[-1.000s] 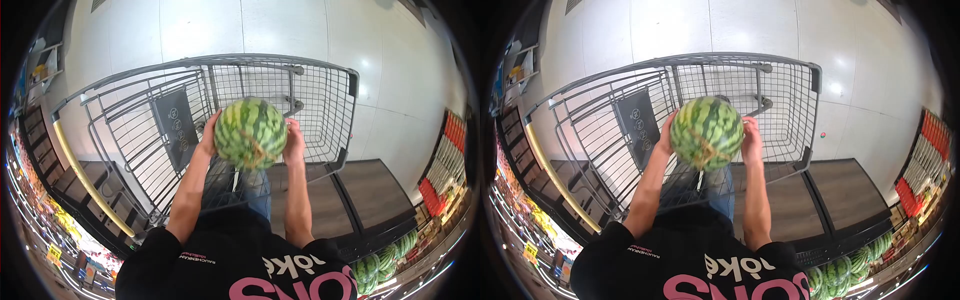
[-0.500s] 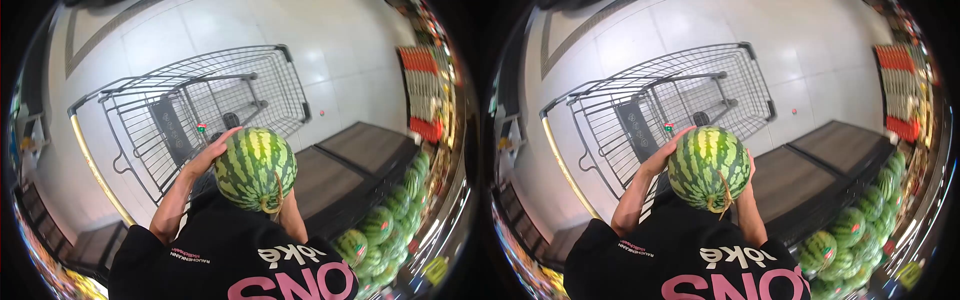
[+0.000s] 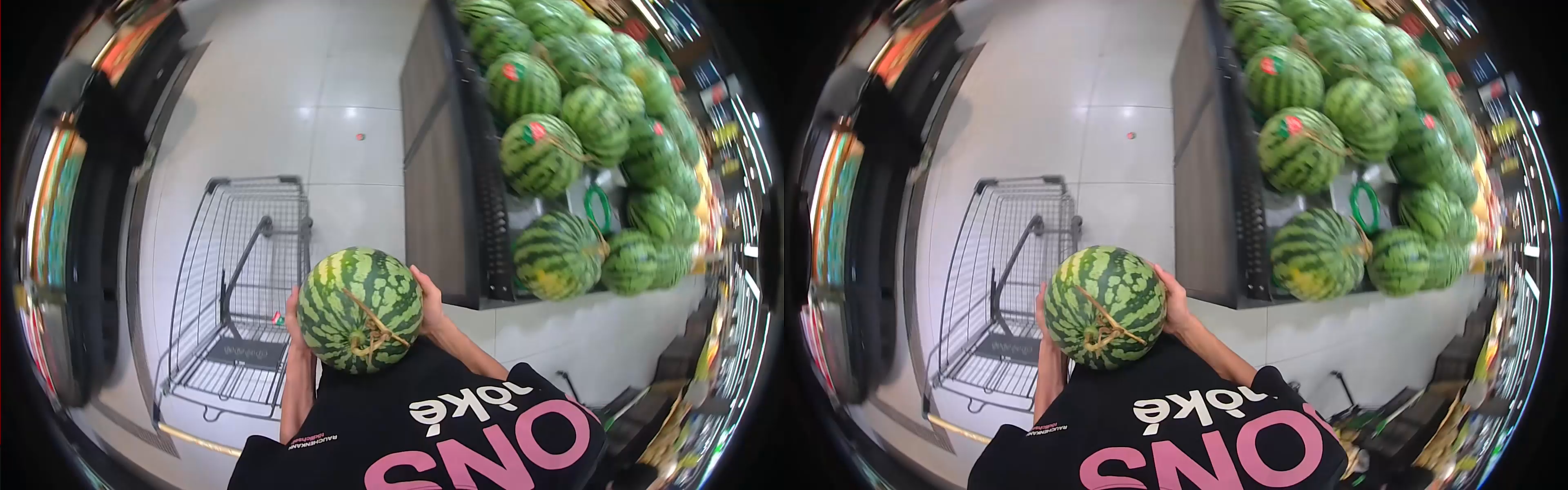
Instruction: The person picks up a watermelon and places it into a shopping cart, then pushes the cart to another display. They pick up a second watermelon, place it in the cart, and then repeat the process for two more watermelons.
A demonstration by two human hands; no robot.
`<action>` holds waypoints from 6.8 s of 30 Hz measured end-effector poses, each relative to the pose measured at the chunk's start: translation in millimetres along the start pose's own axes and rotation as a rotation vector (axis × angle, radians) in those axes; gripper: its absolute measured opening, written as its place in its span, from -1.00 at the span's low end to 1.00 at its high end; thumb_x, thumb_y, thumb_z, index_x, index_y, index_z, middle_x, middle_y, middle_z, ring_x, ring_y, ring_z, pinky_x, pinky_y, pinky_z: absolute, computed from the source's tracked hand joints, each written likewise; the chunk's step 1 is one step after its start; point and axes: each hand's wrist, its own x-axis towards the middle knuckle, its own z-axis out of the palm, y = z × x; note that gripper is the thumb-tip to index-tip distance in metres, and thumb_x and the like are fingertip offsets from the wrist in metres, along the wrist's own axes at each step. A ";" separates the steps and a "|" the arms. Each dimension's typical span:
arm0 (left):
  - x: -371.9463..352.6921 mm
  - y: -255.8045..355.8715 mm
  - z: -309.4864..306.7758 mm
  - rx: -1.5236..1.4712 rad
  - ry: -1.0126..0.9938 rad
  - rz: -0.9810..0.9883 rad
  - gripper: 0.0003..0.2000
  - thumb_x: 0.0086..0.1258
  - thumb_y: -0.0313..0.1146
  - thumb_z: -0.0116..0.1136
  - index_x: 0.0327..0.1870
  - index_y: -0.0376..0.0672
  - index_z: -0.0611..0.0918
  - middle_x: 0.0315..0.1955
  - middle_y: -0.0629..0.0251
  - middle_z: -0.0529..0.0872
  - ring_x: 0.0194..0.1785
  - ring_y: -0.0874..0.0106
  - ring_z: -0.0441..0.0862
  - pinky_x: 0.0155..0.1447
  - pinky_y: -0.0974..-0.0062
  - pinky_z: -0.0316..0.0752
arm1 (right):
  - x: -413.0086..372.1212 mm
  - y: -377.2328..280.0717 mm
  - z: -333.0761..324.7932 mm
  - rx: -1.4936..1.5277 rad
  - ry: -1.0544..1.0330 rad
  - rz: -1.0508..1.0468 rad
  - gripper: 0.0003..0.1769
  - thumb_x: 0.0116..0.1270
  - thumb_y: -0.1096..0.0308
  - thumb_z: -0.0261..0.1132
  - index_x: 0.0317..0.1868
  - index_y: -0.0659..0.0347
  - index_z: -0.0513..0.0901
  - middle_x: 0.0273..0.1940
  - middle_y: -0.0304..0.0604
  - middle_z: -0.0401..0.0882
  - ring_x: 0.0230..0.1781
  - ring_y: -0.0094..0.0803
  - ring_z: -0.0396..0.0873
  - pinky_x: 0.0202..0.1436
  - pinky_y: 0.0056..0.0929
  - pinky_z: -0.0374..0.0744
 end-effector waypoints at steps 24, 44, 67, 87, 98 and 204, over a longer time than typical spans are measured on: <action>-58.0 -266.0 205.5 0.444 -0.248 -0.816 -0.50 0.48 0.10 -0.02 0.11 -0.18 0.60 -0.05 0.14 0.74 -0.04 0.28 0.72 0.08 0.26 0.65 | -315.6 -10.4 -211.1 0.449 0.528 -0.702 -0.38 0.49 -0.16 0.05 0.20 0.23 0.54 0.12 -0.07 0.62 0.10 -0.18 0.60 0.23 -0.16 0.55; -37.3 -454.7 439.8 0.714 -0.333 -0.677 -0.45 0.45 0.13 -0.07 0.15 -0.17 0.62 0.02 0.15 0.73 0.07 0.24 0.69 0.24 0.20 0.55 | -389.8 -247.8 -329.9 0.419 0.280 -0.845 -0.32 0.52 -0.15 -0.16 0.37 0.19 0.41 0.24 -0.01 0.53 0.20 -0.14 0.54 0.30 -0.15 0.51; 277.1 -395.5 549.4 0.633 -0.367 -0.513 -0.42 0.45 0.03 -0.32 0.20 -0.24 0.56 0.13 -0.01 0.67 0.15 0.14 0.65 0.32 0.10 0.51 | -141.7 -508.5 -290.3 0.168 0.178 -0.879 -0.36 0.47 -0.09 -0.07 0.18 0.31 0.56 0.11 0.01 0.64 0.08 -0.18 0.63 0.19 -0.19 0.58; 282.4 -414.6 550.4 0.627 -0.165 -0.515 -0.47 0.49 -0.05 -0.35 0.20 -0.21 0.55 0.13 0.06 0.67 0.16 0.16 0.63 0.32 0.07 0.48 | -125.6 -518.3 -318.4 0.280 0.338 -0.834 -0.44 0.48 -0.01 -0.09 0.14 0.27 0.57 0.10 -0.07 0.64 0.06 -0.26 0.62 0.18 -0.25 0.56; 282.6 -424.9 552.3 0.698 -0.210 -0.510 -0.50 0.53 -0.07 -0.33 0.19 -0.19 0.56 0.14 0.15 0.67 0.19 0.26 0.61 0.32 0.17 0.47 | -146.3 -530.1 -298.1 -0.475 0.730 -1.257 -0.56 0.50 0.32 -0.05 0.21 0.42 0.55 0.14 0.05 0.63 0.17 -0.24 0.54 0.32 -0.37 0.37; 71.8 -431.0 531.6 1.718 -0.457 0.852 -0.36 0.33 -0.30 0.32 0.41 -0.28 0.38 0.29 0.03 0.49 0.32 0.20 0.50 0.36 0.22 0.45 | -311.8 -466.9 -380.6 -1.522 0.712 -1.608 -0.71 0.15 0.52 0.30 -0.08 0.33 0.70 0.23 0.14 0.51 0.22 0.05 0.47 0.32 -0.07 0.39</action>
